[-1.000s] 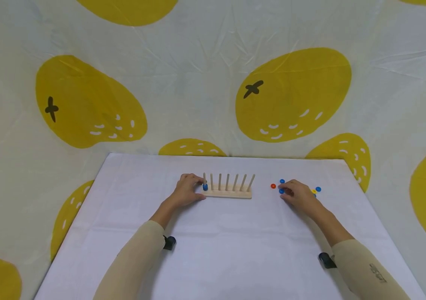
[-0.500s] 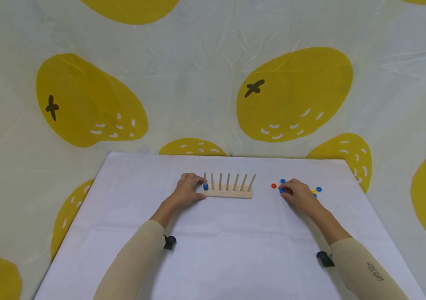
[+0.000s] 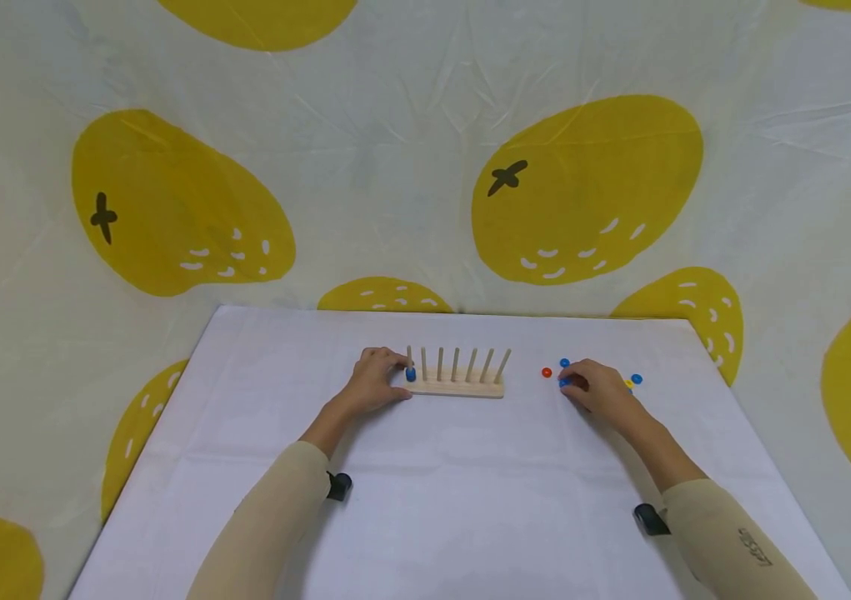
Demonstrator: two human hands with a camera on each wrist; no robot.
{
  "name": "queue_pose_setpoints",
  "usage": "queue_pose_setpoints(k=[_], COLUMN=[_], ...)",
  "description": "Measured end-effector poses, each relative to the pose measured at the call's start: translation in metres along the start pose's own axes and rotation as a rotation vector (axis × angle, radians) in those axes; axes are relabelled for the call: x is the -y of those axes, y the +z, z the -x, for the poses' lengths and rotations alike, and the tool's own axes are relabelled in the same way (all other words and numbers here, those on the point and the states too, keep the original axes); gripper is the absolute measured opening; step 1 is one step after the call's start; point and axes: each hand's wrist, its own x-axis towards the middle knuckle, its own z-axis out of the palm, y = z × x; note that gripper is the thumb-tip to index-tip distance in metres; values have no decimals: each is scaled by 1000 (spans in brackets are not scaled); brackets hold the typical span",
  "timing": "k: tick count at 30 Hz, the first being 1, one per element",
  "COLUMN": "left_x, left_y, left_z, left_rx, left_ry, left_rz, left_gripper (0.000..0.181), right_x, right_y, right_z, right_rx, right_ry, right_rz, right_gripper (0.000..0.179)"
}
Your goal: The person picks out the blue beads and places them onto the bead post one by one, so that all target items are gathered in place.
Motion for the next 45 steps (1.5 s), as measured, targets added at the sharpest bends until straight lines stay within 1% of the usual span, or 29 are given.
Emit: queue_pose_setpoints(k=[3, 6, 9, 13, 18, 21, 28, 32, 36, 45], left_x=[-1, -1, -2, -2, -2, -1, -3, -2, -1, 0], left_y=[-1, -3, -4, -5, -4, -3, -4, -4, -3, -2], left_z=[0, 0, 1, 1, 1, 1, 1, 1, 1, 1], left_rx=[1, 4, 5, 9, 10, 10, 12, 16, 16, 13], left_ry=[-5, -14, -18, -24, -13, -3, -5, -4, 1, -2], left_rz=[7, 11, 7, 4, 13, 20, 17, 13, 11, 16], left_gripper=[56, 57, 57, 57, 57, 56, 56, 57, 57, 57], right_x=[2, 8, 16, 27, 38, 44, 68, 83, 98, 136], right_y=[-3, -6, -9, -13, -17, -20, -33, -38, -39, -37], right_z=[0, -1, -3, -7, -12, -15, -25, -31, -37, -54], right_rx=[-7, -28, -50, -79, -134, -152, -188, -184, -163, -148], right_ry=[-12, -47, -76, -94, -138, -168, -224, -247, -282, -439], right_rz=[-12, -10, -8, -9, -16, -29, -57, -79, -92, -120], right_gripper=[25, 25, 25, 25, 25, 25, 26, 24, 20, 18])
